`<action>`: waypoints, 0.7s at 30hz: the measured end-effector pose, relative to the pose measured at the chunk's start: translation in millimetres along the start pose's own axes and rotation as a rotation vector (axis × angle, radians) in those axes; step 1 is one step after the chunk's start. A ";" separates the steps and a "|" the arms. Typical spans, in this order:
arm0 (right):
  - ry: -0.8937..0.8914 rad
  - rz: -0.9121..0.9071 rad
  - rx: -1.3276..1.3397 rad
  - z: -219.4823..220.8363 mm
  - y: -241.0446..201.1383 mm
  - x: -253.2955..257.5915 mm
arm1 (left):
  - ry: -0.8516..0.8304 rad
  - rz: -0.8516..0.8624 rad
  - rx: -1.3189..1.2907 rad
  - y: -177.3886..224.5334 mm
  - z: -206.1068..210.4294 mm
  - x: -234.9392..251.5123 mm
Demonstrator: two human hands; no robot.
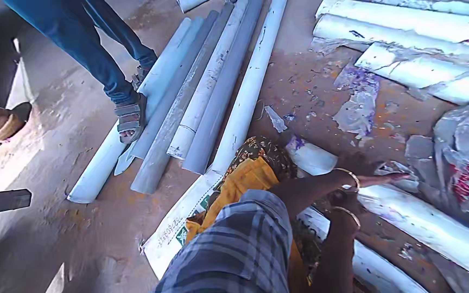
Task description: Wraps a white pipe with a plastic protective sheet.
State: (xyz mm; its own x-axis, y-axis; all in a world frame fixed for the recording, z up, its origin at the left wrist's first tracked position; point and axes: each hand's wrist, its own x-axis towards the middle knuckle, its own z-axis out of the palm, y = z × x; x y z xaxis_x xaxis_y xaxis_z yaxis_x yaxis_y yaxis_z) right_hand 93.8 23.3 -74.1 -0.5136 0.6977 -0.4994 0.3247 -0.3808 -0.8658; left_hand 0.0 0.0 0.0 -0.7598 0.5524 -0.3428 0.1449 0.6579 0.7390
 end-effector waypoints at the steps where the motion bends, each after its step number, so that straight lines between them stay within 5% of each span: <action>1: 0.013 -0.041 0.048 0.5 1.7 -2.4 | -0.015 0.002 0.022 -2.6 2.4 5.4; 5: -0.012 -0.146 0.061 1.2 -3.7 -17.3 | -0.082 0.013 0.194 -0.3 -5.7 -0.8; 13: -0.116 -0.200 0.110 -9.8 -12.6 5.5 | 0.135 0.095 0.482 -13.7 21.3 49.8; 21: -0.074 -0.141 -0.151 -24.1 -9.0 -0.9 | 0.142 0.102 0.560 -14.2 17.9 56.9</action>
State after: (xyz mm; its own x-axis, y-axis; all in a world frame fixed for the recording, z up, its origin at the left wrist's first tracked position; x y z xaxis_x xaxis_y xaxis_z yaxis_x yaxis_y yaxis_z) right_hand 110.5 40.8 -65.1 -0.6173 0.6893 -0.3793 0.3580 -0.1832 -0.9156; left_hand -33.9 31.3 -40.4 -0.7961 0.5788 -0.1767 0.5054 0.7965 0.3319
